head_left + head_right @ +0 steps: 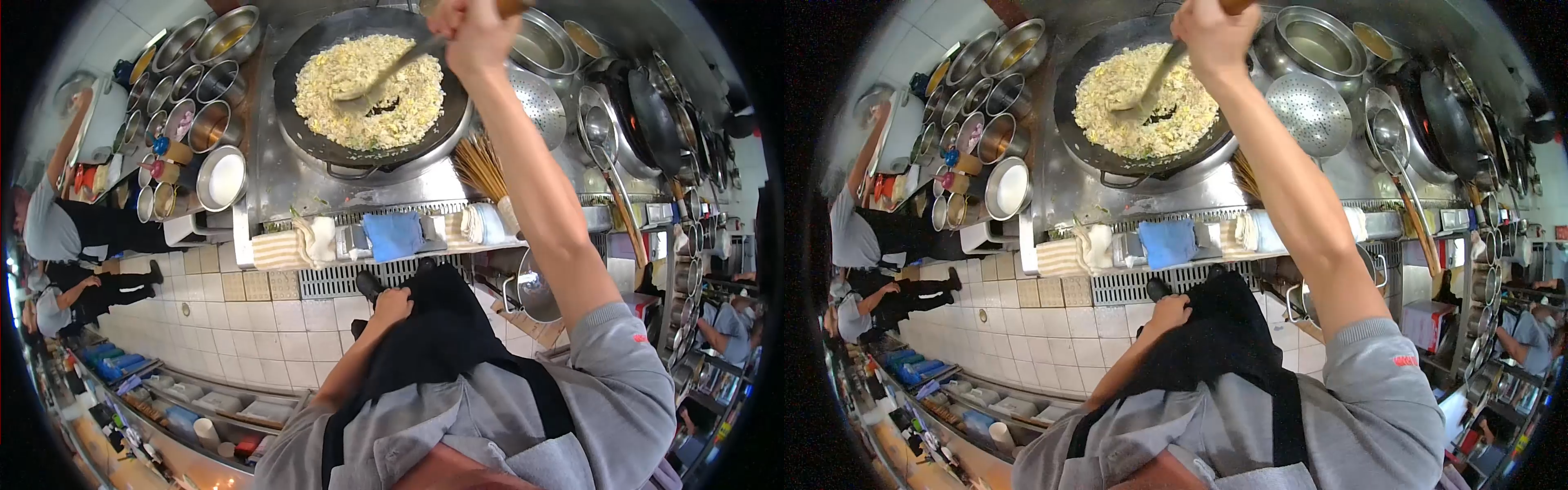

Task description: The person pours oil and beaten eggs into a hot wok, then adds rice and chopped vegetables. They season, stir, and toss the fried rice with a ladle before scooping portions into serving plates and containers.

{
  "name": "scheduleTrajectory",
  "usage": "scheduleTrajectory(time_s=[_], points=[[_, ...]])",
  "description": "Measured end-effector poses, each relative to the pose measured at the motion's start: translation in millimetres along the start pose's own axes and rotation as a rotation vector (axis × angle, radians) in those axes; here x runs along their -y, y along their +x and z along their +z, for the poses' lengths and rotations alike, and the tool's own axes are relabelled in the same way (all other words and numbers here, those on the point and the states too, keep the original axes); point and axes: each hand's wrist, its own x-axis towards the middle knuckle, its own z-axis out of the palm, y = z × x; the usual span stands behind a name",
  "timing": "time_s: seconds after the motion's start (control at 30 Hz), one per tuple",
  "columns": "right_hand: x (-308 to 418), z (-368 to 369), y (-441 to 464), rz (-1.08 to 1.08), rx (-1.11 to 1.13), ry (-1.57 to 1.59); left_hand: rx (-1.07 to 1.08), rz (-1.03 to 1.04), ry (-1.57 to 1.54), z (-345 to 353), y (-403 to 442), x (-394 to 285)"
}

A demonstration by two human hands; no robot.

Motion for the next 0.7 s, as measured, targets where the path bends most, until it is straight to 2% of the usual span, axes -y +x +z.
scheduleTrajectory(time_s=[0.07, 0.1, 0.13, 0.2, 0.23, 0.3, 0.33, 0.37, 0.43, 0.47, 0.53, 0.57, 0.6, 0.7], points=[[47.4, -6.5, -21.7, 0.155, 0.093, 0.222, -0.023, 0.019, 0.006, 4.3, 11.2, -11.9], [60.3, 1.9, -47.0, 0.082, 0.036, 0.124, 0.043, 0.011, -0.003, 5.8, 21.1, -17.8], [62.4, 10.1, -62.9, 0.003, -0.016, 0.025, 0.02, 0.037, 0.004, 13.7, 35.8, -19.5], [6.4, -2.5, -66.2, -0.054, 0.0, 0.012, -0.008, 0.094, 0.012, 40.9, 56.0, -25.3], [-24.3, -11.6, -57.3, -0.081, 0.039, -0.033, 0.151, 0.048, 0.069, 36.9, 70.2, -36.8], [-32.9, -12.1, -22.1, -0.073, 0.163, -0.063, 0.128, 0.119, 0.121, 55.8, 88.2, -43.7], [-13.1, 1.3, 5.1, -0.083, 0.19, -0.078, 0.113, 0.154, 0.148, 65.3, 99.9, -43.1], [14.0, 15.5, 9.6, -0.001, 0.005, -0.127, 0.227, 0.177, 0.165, 72.2, 113.5, -41.8], [23.6, -0.6, 11.3, 0.0, -0.01, -0.077, 0.188, 0.182, 0.165, 93.7, 125.7, -37.3], [12.0, -13.5, 6.2, -0.043, 0.031, -0.04, 0.163, 0.189, 0.166, 101.7, 134.7, -36.7], [-35.7, -16.2, 5.9, -0.088, -0.185, 0.006, 0.219, 0.13, 0.175, 100.7, 134.1, -39.2], [-59.0, -12.3, 18.8, -0.134, -0.234, -0.115, 0.252, 0.113, 0.169, 105.6, 133.8, -36.2], [-32.1, -1.2, 18.6, 0.087, 0.056, -0.028, 0.286, 0.094, 0.168, 109.9, 131.9, -35.7], [22.4, 9.9, 26.5, 0.04, 0.082, -0.101, 0.369, 0.075, 0.235, 90.2, 132.5, -42.8]])
